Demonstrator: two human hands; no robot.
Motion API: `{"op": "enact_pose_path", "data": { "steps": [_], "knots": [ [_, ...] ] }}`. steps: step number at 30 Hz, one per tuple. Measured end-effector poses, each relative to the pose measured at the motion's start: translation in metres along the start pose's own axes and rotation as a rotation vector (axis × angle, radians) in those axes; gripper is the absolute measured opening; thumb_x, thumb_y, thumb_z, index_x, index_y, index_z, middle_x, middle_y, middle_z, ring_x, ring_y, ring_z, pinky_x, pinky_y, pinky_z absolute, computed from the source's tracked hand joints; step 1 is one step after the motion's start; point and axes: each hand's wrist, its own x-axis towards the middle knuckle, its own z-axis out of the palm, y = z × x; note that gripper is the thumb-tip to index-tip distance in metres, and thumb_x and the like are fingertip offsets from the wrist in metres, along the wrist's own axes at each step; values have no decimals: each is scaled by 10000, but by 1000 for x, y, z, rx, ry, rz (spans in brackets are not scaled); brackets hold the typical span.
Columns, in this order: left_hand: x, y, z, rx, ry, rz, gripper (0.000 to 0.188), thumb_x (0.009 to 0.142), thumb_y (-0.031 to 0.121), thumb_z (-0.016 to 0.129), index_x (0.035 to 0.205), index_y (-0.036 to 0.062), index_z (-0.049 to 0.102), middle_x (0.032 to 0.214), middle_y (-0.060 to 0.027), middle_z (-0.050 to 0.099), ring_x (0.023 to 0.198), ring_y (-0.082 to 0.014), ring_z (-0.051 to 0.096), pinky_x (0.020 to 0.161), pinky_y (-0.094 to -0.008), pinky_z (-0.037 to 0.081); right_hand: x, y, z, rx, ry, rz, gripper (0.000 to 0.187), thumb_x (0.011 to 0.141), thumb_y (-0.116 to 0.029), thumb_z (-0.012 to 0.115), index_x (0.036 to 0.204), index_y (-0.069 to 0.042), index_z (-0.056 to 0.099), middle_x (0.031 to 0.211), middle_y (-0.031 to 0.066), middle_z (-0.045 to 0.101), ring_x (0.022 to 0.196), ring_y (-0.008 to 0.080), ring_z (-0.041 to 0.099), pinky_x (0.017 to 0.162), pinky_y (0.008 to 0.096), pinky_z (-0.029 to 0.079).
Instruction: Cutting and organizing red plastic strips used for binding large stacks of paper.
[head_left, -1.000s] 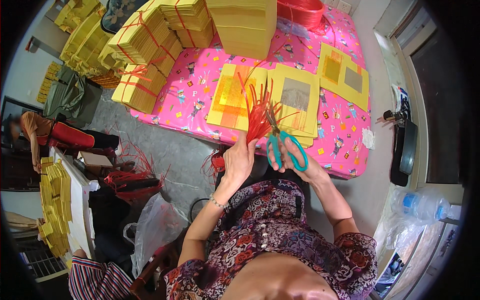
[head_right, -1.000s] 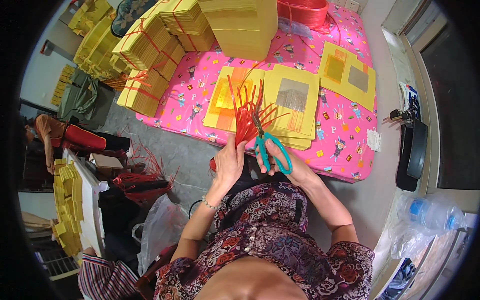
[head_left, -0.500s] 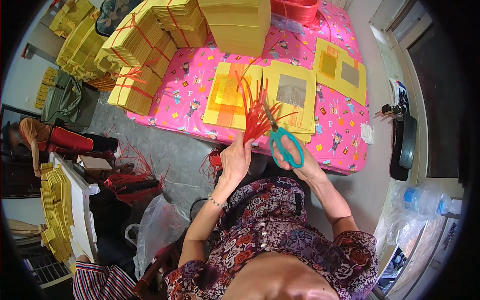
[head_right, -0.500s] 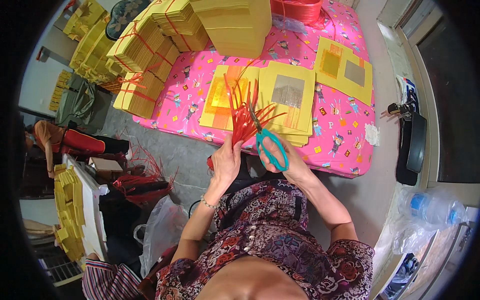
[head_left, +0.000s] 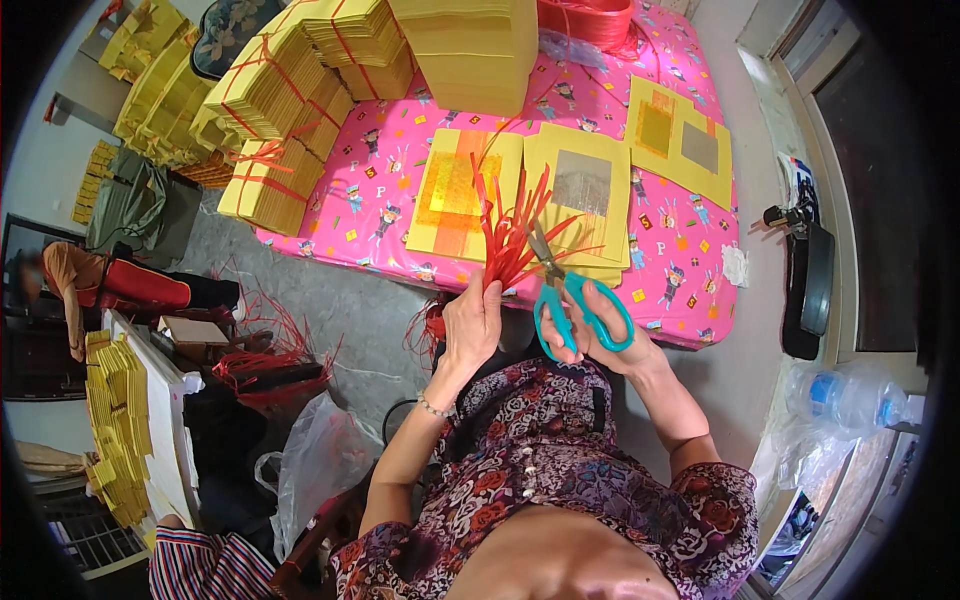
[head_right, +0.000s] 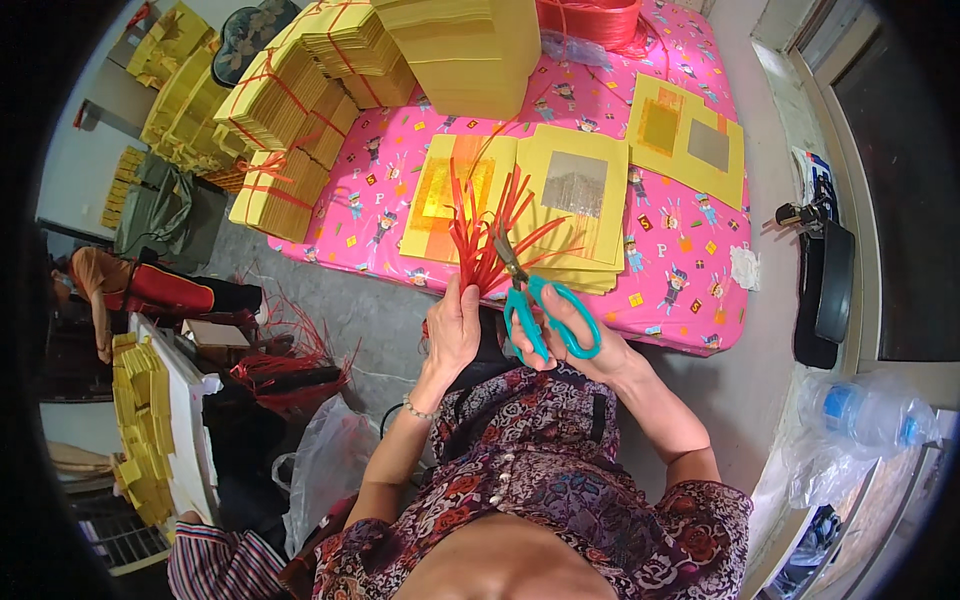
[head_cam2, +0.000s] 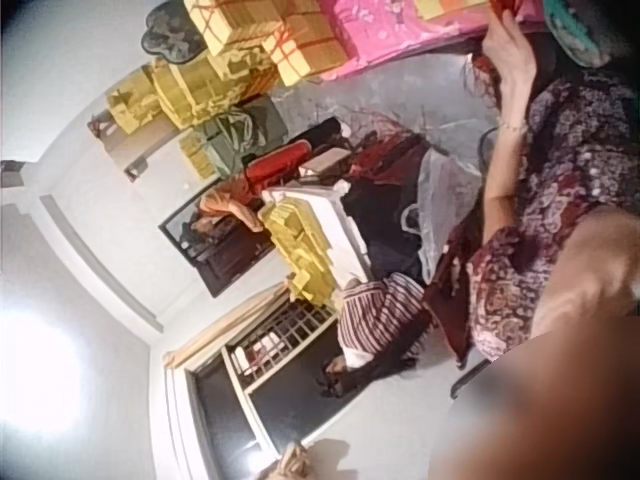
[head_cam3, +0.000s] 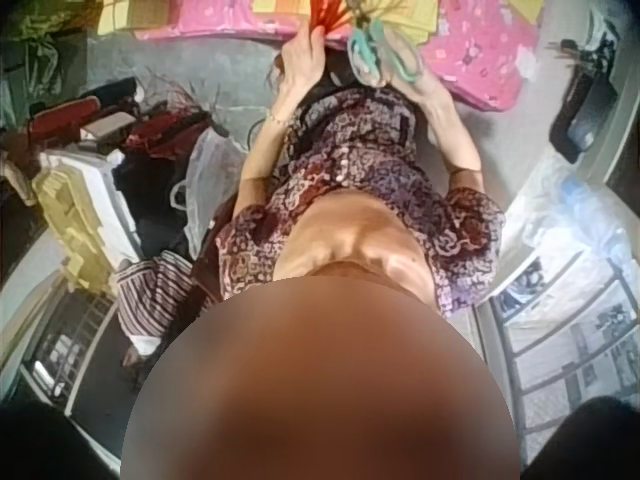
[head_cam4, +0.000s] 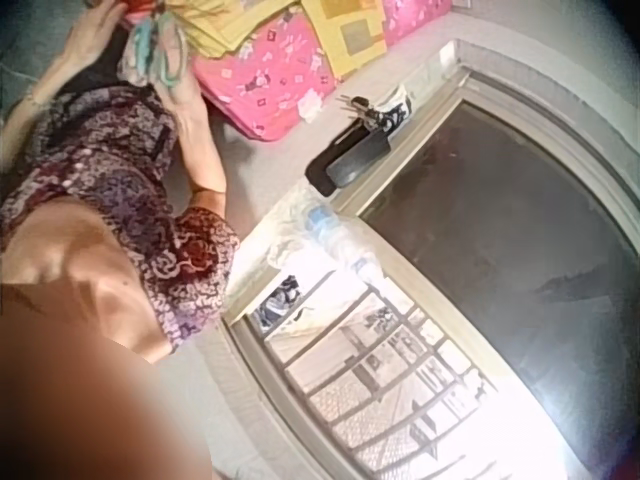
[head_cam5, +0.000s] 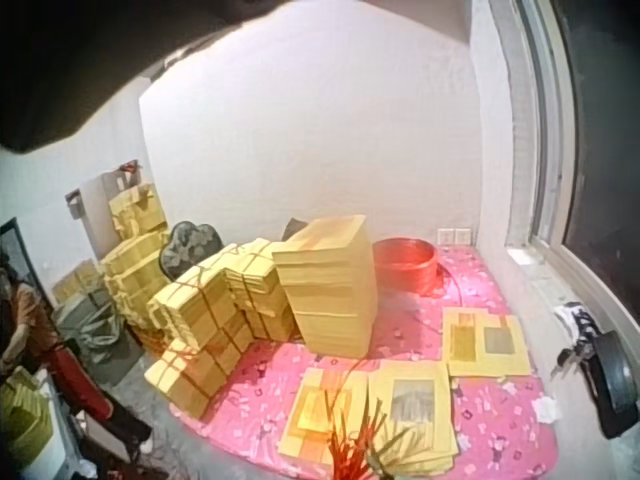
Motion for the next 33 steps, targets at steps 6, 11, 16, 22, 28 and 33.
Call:
{"op": "enact_pose_path", "data": {
  "steps": [6,11,16,22,28,33],
  "knots": [
    [1,-3,1,57,19,8,263,936,220,496,999,-33,521,607,-224,544,584,-408,579,474,-452,415,-2,5,-4,-226,-49,98,600,892,-654,327,974,-74,458,747,17,489,595,100,498,496,208,336],
    [1,0,-2,91,-19,46,218,923,196,517,985,-13,522,626,-216,555,593,-401,583,483,-449,425,4,9,-15,-340,44,130,558,917,-626,293,949,-93,456,743,-6,487,598,70,492,486,192,332],
    [1,-1,-6,78,-53,146,189,888,196,566,976,34,523,718,-189,586,650,-385,591,505,-441,443,8,10,-25,-303,56,136,534,926,-600,316,986,-91,465,744,-10,502,585,54,497,475,174,334],
    [-1,-12,-12,111,-144,173,200,879,196,583,967,27,523,731,-187,589,667,-382,596,515,-437,453,12,8,-28,-257,56,111,555,911,-619,340,964,-78,456,733,-5,478,580,70,459,470,188,295],
    [0,-6,-14,30,-108,106,206,895,204,562,965,14,526,731,-211,585,679,-402,589,521,-439,451,12,15,-24,-181,100,46,522,911,-578,411,958,-61,461,692,-6,449,532,55,407,454,183,276],
    [1,-7,-16,-1,-131,66,211,906,203,544,976,6,525,738,-225,584,698,-421,581,538,-443,453,14,15,-27,-99,177,-3,469,919,-516,467,941,-47,471,651,-7,450,472,45,383,425,179,285]
  ]
}}
